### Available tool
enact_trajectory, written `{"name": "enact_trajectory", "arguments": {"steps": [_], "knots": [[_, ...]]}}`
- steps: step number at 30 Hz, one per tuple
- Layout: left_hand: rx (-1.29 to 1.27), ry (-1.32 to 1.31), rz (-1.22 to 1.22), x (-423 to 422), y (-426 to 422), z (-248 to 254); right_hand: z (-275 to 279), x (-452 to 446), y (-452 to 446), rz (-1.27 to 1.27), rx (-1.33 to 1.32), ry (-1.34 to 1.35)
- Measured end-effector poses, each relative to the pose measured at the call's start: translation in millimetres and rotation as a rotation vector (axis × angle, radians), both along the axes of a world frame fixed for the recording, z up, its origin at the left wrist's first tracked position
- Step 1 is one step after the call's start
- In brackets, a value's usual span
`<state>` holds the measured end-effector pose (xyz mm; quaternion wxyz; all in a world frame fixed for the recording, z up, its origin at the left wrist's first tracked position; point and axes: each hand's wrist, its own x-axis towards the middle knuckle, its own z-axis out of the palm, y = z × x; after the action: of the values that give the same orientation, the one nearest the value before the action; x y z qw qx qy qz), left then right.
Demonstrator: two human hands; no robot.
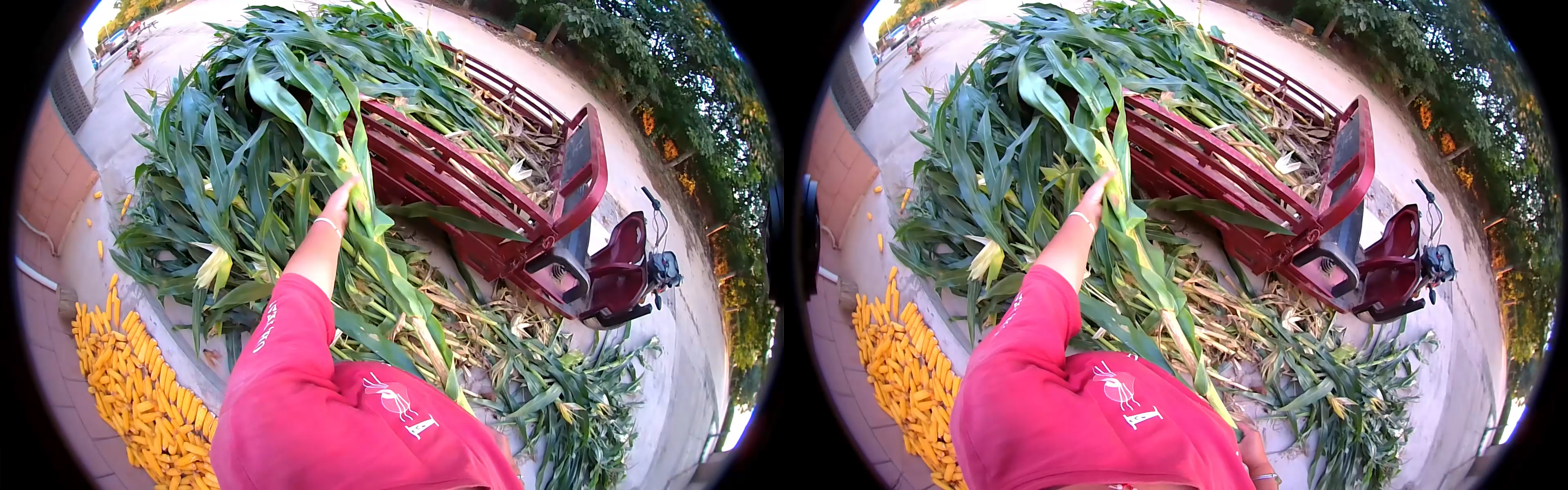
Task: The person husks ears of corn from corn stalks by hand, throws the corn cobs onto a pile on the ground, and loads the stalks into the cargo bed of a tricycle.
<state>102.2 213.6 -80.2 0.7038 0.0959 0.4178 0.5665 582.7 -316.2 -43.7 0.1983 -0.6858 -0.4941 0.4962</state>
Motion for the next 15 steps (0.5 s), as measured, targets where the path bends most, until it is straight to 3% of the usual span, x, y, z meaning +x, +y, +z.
{"name": "enact_trajectory", "arguments": {"steps": [1,3,5,7,11,12,13,15], "knots": [[0.015,0.114,0.056,9.4,-0.5,-2.2,-1.2,-0.9,-2.9,0.023,-0.002,-0.08],[0.107,0.095,0.096,27.3,-10.0,2.1,-30.3,5.8,-15.7,0.034,-0.003,-0.161],[0.263,0.158,0.129,50.0,-35.8,30.6,-125.9,33.3,-30.4,0.142,-0.304,-0.651],[0.372,0.277,0.149,72.9,-68.6,70.4,-182.2,25.6,-12.0,0.213,-0.176,-0.735],[0.468,0.436,0.174,105.6,-121.1,95.9,-159.4,-44.0,101.5,0.3,-0.094,-0.691],[0.55,0.55,0.18,110.2,-133.4,91.9,-124.5,-66.9,138.6,0.233,0.159,-0.647],[0.63,0.665,0.188,111.8,-141.8,89.0,-82.4,-84.3,176.5,0.128,0.131,-0.529],[0.642,0.702,0.173,106.0,-156.1,90.4,-2.0,-115.2,237.2,0.054,0.517,-0.305]]}}
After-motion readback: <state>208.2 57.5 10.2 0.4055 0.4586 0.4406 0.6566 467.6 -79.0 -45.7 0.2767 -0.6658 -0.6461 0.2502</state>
